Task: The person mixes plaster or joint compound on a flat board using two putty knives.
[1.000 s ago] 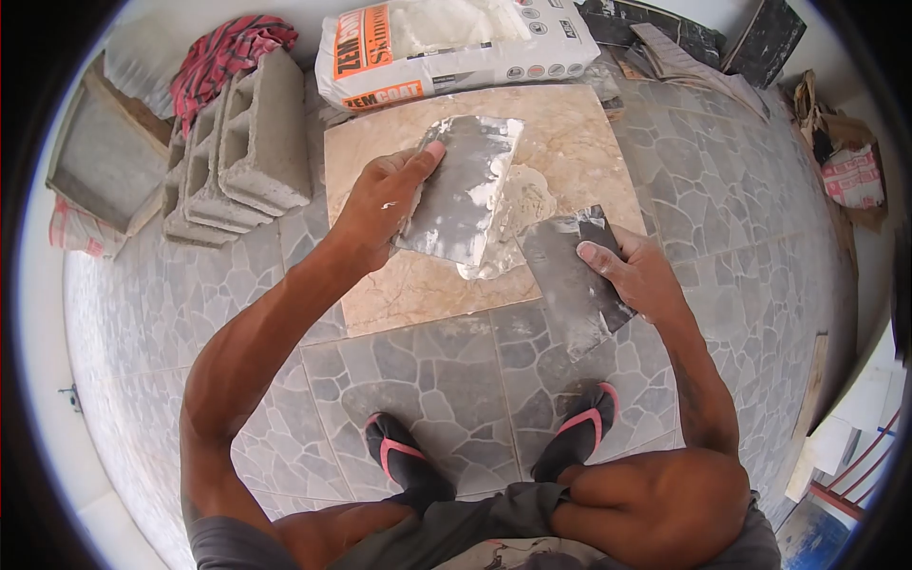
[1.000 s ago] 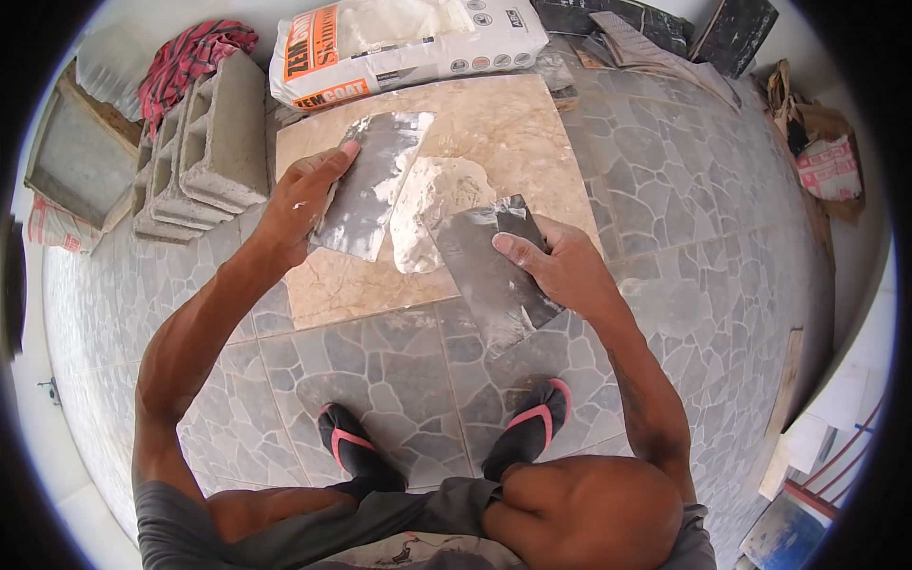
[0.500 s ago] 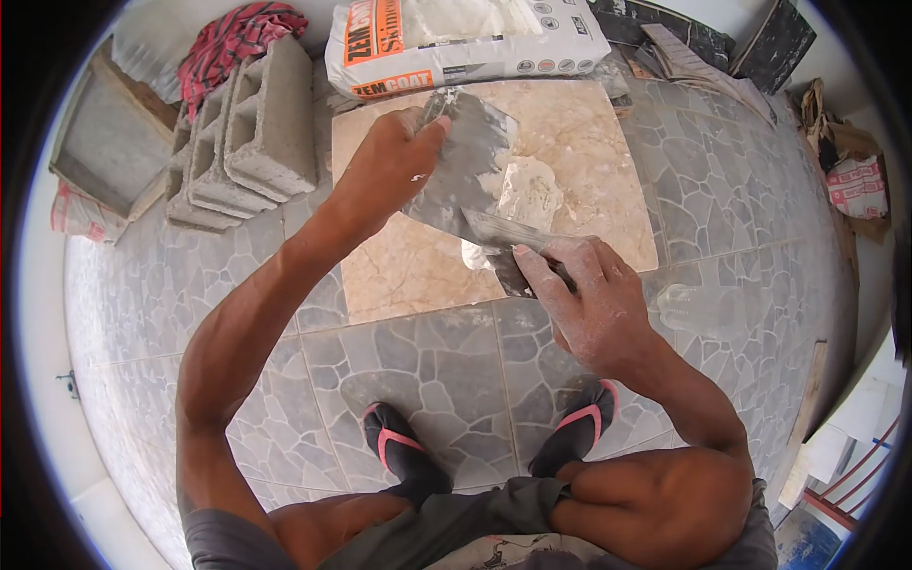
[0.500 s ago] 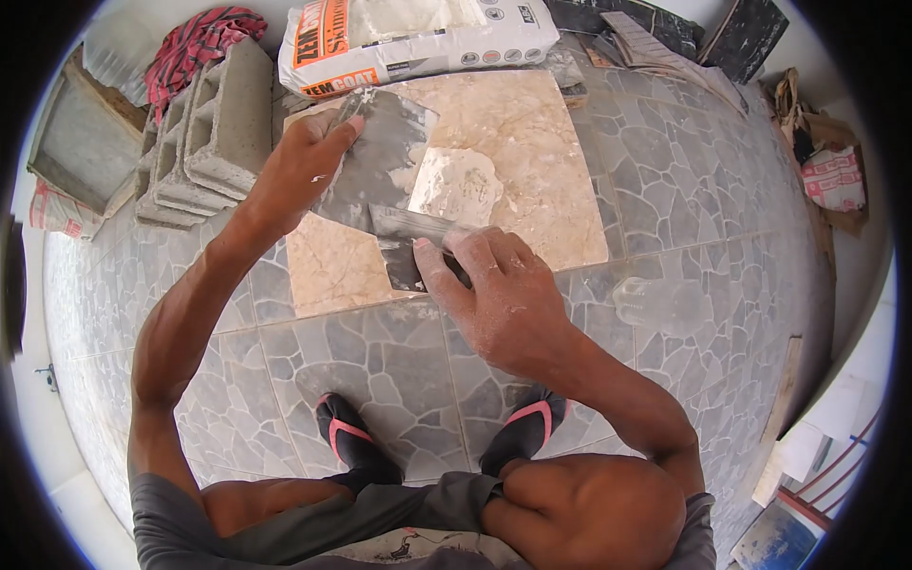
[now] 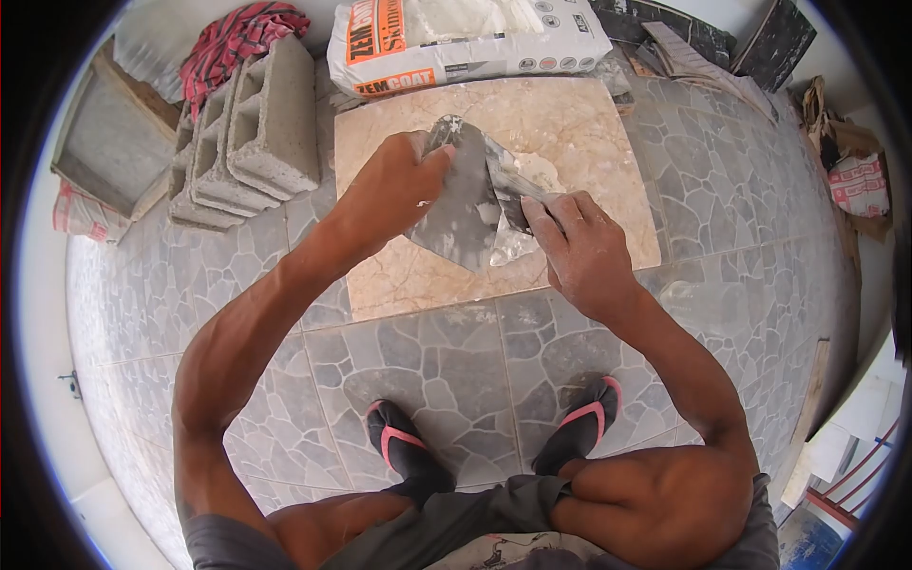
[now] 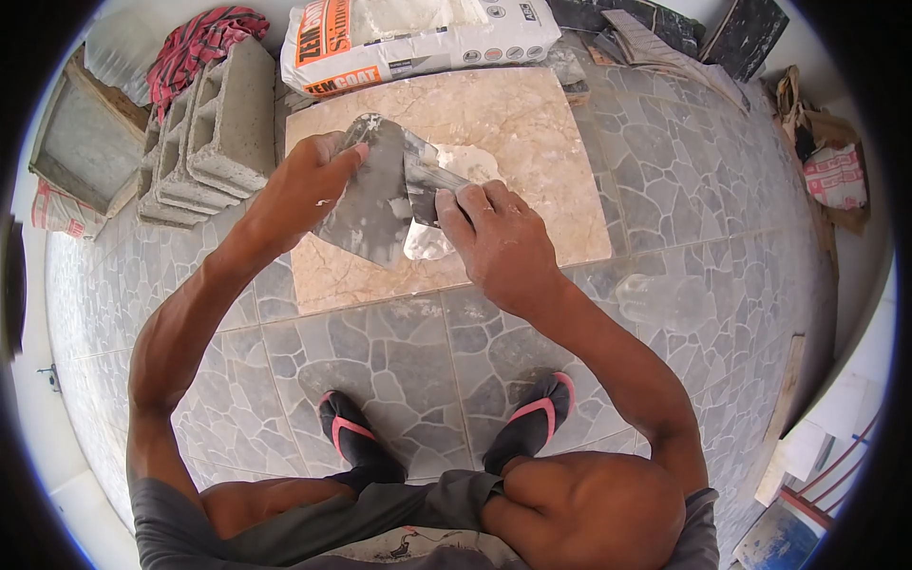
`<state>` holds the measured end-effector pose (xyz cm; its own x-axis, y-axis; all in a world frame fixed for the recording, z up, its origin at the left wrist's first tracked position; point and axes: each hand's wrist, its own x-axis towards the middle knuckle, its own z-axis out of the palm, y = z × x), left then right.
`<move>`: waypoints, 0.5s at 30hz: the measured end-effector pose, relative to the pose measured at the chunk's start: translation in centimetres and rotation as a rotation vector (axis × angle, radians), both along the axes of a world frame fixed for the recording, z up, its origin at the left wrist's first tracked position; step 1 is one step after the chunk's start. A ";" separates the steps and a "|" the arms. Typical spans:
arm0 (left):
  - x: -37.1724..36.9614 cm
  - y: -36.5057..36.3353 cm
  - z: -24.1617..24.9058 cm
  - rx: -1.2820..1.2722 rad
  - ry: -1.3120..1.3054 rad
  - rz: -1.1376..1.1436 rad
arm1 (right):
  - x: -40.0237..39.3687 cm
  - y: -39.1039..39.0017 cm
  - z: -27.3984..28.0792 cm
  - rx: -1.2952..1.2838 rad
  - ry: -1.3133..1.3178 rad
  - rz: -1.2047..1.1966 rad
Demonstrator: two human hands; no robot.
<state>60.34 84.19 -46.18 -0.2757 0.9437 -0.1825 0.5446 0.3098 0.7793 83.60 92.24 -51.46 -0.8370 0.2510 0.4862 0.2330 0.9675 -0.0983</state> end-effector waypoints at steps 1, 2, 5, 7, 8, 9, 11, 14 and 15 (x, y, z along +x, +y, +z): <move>0.1 -0.1 0.1 -0.041 -0.033 0.013 | 0.0 0.6 -0.3 0.022 -0.006 -0.010; 0.0 -0.4 0.4 -0.062 -0.019 0.004 | 0.0 1.0 -0.5 0.045 -0.012 -0.022; -0.8 -0.7 1.5 -0.044 0.068 -0.030 | 0.3 2.4 -0.6 0.071 -0.087 -0.102; -1.4 -0.8 2.3 0.078 0.193 -0.055 | 0.8 3.1 -0.5 0.108 -0.113 -0.124; -1.8 -0.7 2.4 0.195 0.298 -0.093 | 1.0 3.3 -0.2 0.127 -0.109 -0.106; -2.2 -0.4 2.3 0.312 0.402 -0.129 | 1.1 3.4 0.1 0.146 -0.105 -0.087; -2.4 0.0 3.5 0.297 0.499 -0.232 | 1.0 3.6 0.7 0.182 -0.100 -0.048; -1.8 1.3 2.5 0.416 0.744 -0.407 | 0.6 3.7 1.6 0.221 -0.108 -0.002; -1.4 1.8 2.3 0.389 0.745 -0.434 | 0.5 3.8 2.0 0.233 -0.118 0.011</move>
<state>58.97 85.96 -43.89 0.1949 0.9488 0.2486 0.9507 -0.2450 0.1900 84.06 96.03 -49.50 -0.8934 0.1344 0.4286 0.2191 0.9634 0.1546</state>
